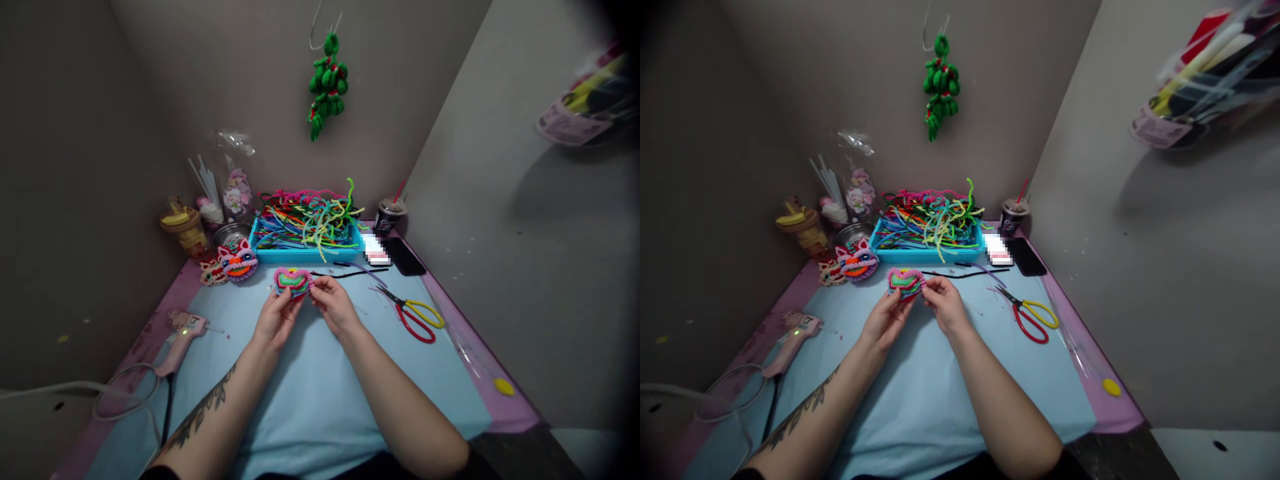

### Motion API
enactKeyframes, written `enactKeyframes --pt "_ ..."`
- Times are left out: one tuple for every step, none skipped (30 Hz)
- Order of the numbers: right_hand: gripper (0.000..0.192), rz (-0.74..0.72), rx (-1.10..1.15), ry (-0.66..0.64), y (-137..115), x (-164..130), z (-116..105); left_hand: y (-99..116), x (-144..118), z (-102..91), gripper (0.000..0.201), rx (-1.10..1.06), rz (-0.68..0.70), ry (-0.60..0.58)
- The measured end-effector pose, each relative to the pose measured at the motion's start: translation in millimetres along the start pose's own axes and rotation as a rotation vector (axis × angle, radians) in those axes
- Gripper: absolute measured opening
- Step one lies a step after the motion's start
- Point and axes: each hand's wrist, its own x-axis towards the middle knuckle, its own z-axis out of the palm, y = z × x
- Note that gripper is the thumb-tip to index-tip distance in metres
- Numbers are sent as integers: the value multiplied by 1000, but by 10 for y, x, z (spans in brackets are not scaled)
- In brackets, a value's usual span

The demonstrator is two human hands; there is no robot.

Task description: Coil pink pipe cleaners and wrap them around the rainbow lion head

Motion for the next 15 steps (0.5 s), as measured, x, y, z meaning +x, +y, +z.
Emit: enactKeyframes --pt "32 43 33 -9 -7 -6 2 1 7 -12 22 3 -5 1" --pt "33 82 68 -18 -14 -12 4 1 12 -24 23 7 -10 0" --pt "34 115 101 -28 -20 -17 8 0 16 -35 23 11 -15 -2" --pt "34 139 132 -39 -24 -21 10 0 19 -42 24 13 -22 -5" --pt "34 155 160 -51 -25 -22 12 -2 19 -45 24 11 -28 -7" --pt "33 162 184 -62 -23 -21 12 -3 18 -46 23 7 -35 -9" --pt "32 167 204 -74 -18 -16 9 -5 15 -43 23 2 -39 -10" --pt "31 168 219 -86 -11 -9 4 -7 10 -38 23 -2 -42 -13" --pt "29 169 230 -96 -3 1 -3 -10 5 -32 23 -2 -43 -19" --pt "28 169 238 -103 6 11 -11 -14 -2 -26 24 1 -43 -28" --pt "26 168 246 -106 13 20 -20 -18 -10 -19 25 7 -44 -39" --pt "25 168 257 -105 19 29 -29 -22 -20 -13 26 14 -43 -52" --pt "24 169 274 -102 22 37 -36 -27 -30 -6 27 21 -42 -66" --pt "23 172 296 -98 22 43 -43 -31 -41 1 28 30 -44 -81" --pt "22 178 321 -94 20 47 -48 -35 -51 8 28 39 -47 -96"
